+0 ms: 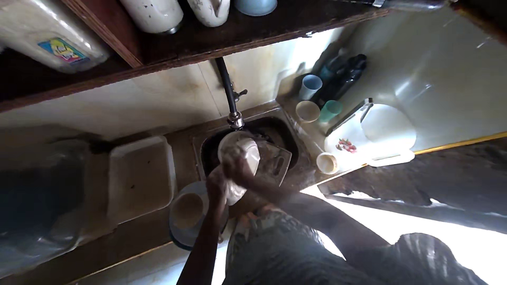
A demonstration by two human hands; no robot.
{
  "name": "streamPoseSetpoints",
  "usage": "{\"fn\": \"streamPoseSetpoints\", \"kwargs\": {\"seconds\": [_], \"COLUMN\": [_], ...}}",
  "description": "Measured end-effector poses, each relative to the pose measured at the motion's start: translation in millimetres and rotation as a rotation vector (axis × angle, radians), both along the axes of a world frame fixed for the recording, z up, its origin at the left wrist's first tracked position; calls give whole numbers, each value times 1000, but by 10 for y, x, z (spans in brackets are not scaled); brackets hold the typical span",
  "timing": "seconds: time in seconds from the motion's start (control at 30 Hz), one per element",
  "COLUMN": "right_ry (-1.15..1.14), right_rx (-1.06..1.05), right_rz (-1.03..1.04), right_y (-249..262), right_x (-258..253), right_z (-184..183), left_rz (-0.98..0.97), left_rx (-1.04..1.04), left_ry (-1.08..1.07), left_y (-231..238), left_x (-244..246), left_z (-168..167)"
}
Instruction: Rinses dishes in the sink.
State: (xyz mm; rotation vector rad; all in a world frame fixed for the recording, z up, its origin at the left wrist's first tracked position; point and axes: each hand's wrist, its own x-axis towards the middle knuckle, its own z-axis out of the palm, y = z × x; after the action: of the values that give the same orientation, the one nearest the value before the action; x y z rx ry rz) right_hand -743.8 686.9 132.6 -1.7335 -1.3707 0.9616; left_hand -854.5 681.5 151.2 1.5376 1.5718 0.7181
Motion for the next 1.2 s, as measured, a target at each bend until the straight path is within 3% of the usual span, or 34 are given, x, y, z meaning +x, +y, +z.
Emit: {"fn": "streamPoseSetpoints", "kwargs": {"seconds": [0.1,0.17,0.27,0.37,0.43,0.5,0.6,0.67,0.73,0.87,0.93,1.03,1.2], "right_ry": [-17,-126,-49,-99,-127,-122,-239,-324,-352,-203,-163,-170,43], "right_rx": [-27,-216,-494,-256,-9,101,86,-149,-292,41,99,30,-342], "right_rz": [121,32,-181,-238,-53,164,157,3,-23,235,317,53,-239], "right_y": [129,444,815,773,516,313,487,721,834,219,177,478,749], "right_x": [59,431,798,470,54,-123,236,595,644,-39,-69,378,1315], "right_z": [-125,-259,-248,-168,-242,-197,-467,-432,-395,-327,-300,-488,-474], "left_rz": [77,111,138,231,294,372,391,384,420,390,408,387,108], "left_rx": [-22,-17,-30,-99,-139,-122,-211,-226,-244,-190,-188,-182,-166], "left_ry": [-16,1,-6,-99,-235,-404,-370,-363,-400,-442,-421,-287,-322], "left_y": [10,-69,-64,198,382,545,459,325,294,410,437,259,102], "left_x": [-3,41,128,214,208,179,206,263,305,153,100,169,-94], "left_z": [-58,13,111,44,-85,-264,-142,-79,-71,-288,-265,-17,-98]}}
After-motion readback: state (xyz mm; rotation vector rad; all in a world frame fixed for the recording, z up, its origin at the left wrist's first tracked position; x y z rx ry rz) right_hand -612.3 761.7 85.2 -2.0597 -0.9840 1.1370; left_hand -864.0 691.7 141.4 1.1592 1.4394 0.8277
